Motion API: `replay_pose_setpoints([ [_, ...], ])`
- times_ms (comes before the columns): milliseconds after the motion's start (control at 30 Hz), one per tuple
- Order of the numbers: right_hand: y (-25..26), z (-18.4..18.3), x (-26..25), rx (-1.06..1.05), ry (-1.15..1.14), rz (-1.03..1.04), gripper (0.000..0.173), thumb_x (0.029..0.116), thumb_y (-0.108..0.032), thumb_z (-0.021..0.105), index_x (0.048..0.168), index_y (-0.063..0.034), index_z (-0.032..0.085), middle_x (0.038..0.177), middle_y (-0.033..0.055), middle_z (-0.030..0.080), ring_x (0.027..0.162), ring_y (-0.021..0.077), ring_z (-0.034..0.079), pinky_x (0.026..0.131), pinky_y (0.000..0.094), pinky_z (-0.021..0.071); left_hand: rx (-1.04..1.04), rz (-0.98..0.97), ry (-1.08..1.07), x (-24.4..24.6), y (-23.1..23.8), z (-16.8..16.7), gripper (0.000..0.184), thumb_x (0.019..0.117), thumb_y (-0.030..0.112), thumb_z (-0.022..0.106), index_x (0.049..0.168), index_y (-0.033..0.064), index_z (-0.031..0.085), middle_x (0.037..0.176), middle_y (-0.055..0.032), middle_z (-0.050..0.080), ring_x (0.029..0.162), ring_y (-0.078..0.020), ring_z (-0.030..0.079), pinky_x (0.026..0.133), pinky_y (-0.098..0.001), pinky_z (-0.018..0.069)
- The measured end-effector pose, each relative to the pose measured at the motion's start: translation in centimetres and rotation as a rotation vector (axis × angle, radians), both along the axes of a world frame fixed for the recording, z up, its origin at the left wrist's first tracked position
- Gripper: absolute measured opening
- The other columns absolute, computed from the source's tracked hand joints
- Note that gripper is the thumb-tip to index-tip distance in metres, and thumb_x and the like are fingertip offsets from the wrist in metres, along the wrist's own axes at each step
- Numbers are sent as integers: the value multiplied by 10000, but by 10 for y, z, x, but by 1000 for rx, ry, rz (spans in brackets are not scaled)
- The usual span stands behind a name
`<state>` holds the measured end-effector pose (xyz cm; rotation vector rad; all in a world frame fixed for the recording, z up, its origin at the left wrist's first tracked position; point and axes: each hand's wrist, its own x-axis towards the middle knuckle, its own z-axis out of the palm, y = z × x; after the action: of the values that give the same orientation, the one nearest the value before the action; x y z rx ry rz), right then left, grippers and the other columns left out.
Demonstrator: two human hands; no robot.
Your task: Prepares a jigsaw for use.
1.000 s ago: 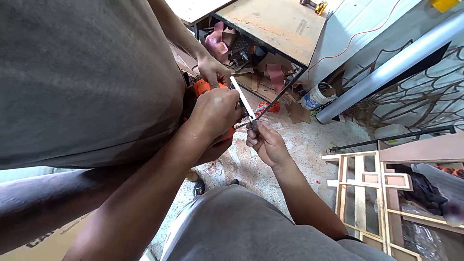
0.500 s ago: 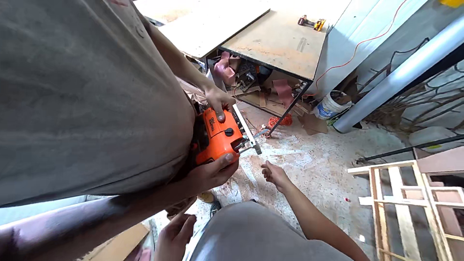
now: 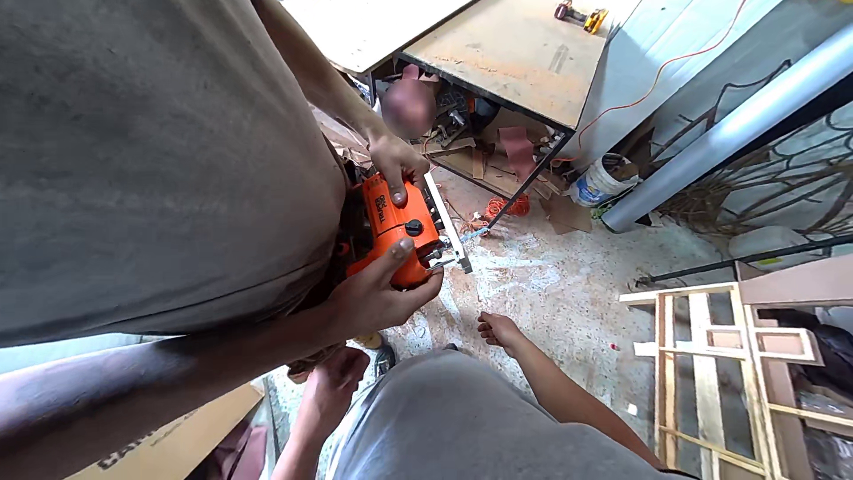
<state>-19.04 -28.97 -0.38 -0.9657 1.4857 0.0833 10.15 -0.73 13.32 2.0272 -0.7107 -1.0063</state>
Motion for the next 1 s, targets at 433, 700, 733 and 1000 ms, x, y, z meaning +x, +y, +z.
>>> replay_pose_setpoints([
  [433,16,-1,-21,27,6,-19,433,1102,-407,451,1311,-61,607,1067,91,719,886,185,698,782,362,562,94,-71,35,-11,7,-19,204,984,322,644,1017,144,738,788,43,723,670,-90,680,644,-315,590],
  [700,18,5,-19,19,21,-17,412,1099,-374,465,1305,-46,605,1086,98,716,904,175,692,791,351,553,132,-107,20,-12,9,-19,220,985,328,639,1014,135,739,808,38,725,693,-87,683,673,-324,595],
  [733,18,4,-20,22,17,-17,416,1100,-379,463,1308,-47,603,1081,96,715,898,173,689,786,348,551,133,-109,19,-12,10,-19,217,984,327,642,1014,136,740,803,40,723,690,-85,680,671,-321,591],
  [1000,18,-1,-28,29,36,-18,422,1101,-394,462,1310,-56,605,1083,92,721,904,181,695,791,357,553,179,-154,12,-12,12,-21,232,994,349,627,1052,153,736,843,36,732,735,-97,693,720,-358,599],
])
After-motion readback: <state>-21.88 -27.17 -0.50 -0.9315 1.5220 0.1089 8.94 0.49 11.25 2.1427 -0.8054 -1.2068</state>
